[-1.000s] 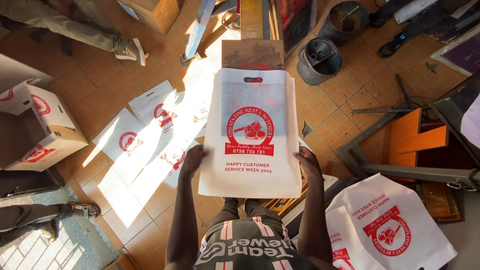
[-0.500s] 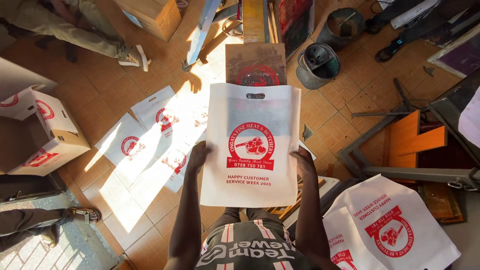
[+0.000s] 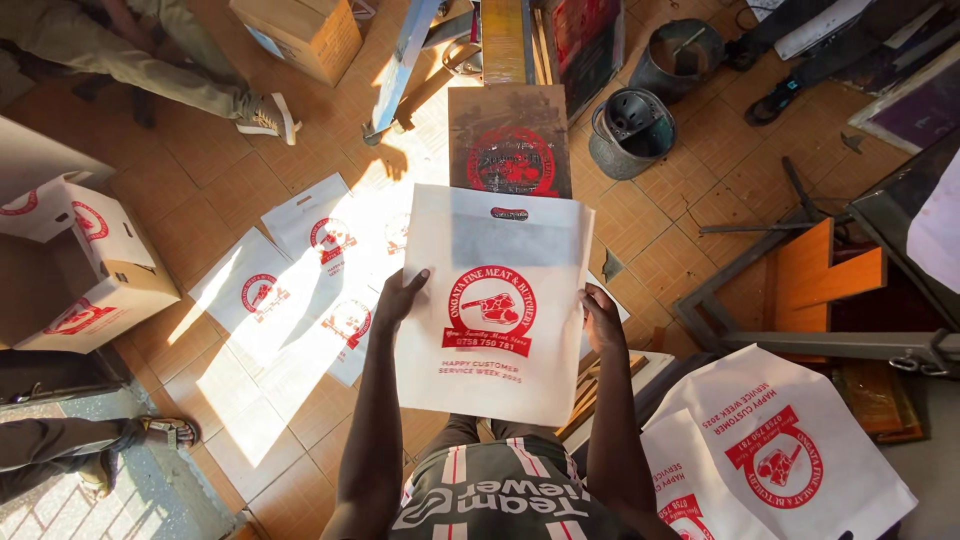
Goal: The person repeatedly places white plastic bags onto a manual printing press, presses the lever to stamp a red logo, and then removes the printed bags. The person arranges the finished bags on the floor and later stacks them on a nearby table.
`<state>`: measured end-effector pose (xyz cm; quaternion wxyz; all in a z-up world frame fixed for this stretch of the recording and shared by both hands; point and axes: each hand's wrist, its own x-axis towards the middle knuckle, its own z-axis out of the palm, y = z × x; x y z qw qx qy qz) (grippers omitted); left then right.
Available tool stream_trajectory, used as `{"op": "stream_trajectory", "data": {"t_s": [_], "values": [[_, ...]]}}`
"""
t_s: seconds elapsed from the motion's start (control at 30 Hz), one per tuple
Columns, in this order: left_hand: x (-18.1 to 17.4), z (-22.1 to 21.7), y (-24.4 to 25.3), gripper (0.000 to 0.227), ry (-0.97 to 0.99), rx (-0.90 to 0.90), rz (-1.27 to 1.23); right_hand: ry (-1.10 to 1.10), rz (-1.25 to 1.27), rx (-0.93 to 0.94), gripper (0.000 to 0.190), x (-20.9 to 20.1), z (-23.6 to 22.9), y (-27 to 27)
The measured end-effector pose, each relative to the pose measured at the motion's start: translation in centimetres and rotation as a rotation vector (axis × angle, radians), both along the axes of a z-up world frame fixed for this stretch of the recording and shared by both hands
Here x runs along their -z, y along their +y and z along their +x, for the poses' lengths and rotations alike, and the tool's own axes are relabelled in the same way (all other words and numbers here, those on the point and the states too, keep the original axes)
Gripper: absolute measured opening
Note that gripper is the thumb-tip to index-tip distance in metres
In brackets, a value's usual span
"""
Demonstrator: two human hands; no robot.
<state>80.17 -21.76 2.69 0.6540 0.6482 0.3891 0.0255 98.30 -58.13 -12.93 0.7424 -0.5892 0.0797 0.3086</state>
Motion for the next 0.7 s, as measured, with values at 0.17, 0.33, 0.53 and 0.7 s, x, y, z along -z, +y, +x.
{"op": "stream_trajectory", "data": {"t_s": [0.17, 0.33, 0.53, 0.7], "values": [[2.4, 0.8, 0.4, 0.047, -0.035, -0.017, 0.026, -0.079, -0.027, 0.015, 0.029, 2.6, 1.6, -0.3], [6.4, -0.2, 0.9, 0.048, -0.022, -0.008, 0.061, -0.13, 0.007, 0.02, 0.027, -1.3, 0.9, 1.3], [4.3, -2.4, -0.3, 0.037, 0.017, 0.006, 0.044, -0.126, -0.004, -0.108, 0.038, -7.5, -1.3, -0.4], [9.3, -4.2, -0.3, 0.029, -0.053, -0.029, -0.07, -0.022, -0.086, -0.095, 0.04, -9.6, -2.3, -1.6]]}}
